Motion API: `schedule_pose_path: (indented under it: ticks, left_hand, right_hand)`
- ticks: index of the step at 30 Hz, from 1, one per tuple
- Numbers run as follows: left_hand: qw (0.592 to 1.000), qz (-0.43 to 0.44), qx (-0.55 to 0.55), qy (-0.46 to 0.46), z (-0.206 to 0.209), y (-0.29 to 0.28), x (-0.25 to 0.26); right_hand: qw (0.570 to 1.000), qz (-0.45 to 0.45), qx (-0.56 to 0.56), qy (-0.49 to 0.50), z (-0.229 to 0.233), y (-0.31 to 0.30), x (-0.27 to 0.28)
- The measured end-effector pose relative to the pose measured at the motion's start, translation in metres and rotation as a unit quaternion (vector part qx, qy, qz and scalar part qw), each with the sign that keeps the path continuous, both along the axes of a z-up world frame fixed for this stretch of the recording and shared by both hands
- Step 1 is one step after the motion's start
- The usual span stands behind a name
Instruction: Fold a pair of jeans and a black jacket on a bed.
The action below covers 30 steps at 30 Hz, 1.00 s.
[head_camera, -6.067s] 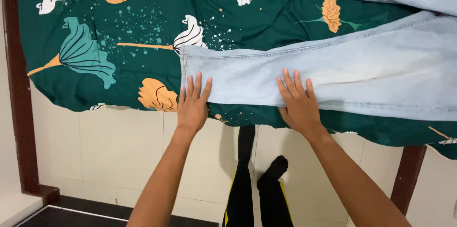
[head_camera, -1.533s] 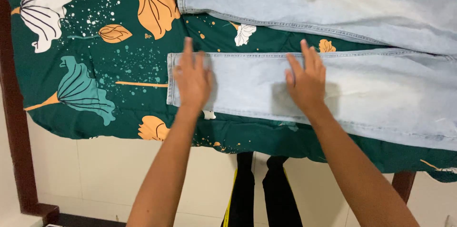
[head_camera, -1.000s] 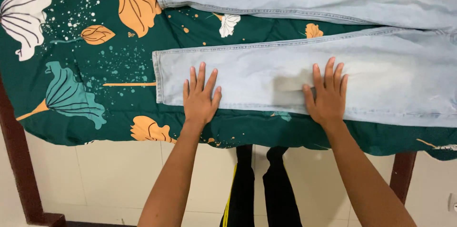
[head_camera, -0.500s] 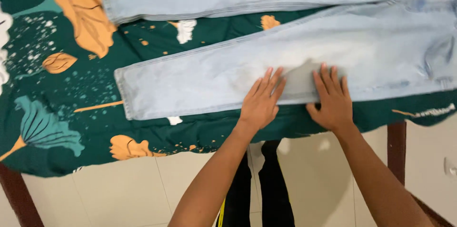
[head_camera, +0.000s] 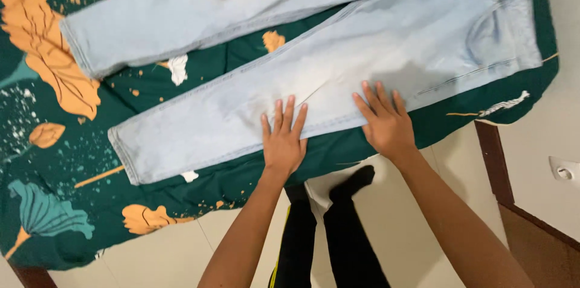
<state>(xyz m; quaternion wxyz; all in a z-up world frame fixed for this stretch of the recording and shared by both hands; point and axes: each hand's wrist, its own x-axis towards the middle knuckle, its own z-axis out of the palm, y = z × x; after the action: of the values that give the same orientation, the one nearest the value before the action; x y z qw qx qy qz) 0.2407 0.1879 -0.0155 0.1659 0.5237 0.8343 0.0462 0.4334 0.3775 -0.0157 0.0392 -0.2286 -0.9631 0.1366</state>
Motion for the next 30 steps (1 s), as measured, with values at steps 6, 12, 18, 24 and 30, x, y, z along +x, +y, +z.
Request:
schedule_pose_path:
  ticks: [6,12,18,24,30]
  left_hand:
    - [0.999,-0.008,0.03,-0.016,-0.003,0.031,0.026]
    - [0.993,-0.048,0.093,0.045,-0.013,0.111,0.075]
    - [0.991,-0.057,0.123,-0.007,-0.021,0.197,0.133]
    - [0.989,-0.056,0.115,-0.068,-0.018,0.261,0.176]
    - [0.989,-0.143,0.04,0.007,-0.025,0.244,0.187]
  right_hand:
    - [0.995,-0.084,0.035,0.031,-0.003,0.047,0.046]
    - [0.991,-0.12,0.053,-0.018,-0.028,0.122,0.109]
    - [0.99,-0.102,0.091,-0.045,-0.03,0.202,0.145]
    - [0.99,-0.065,0.086,-0.089,-0.01,0.236,0.153]
    - [0.992,-0.08,0.065,-0.079,-0.037,0.211,0.177]
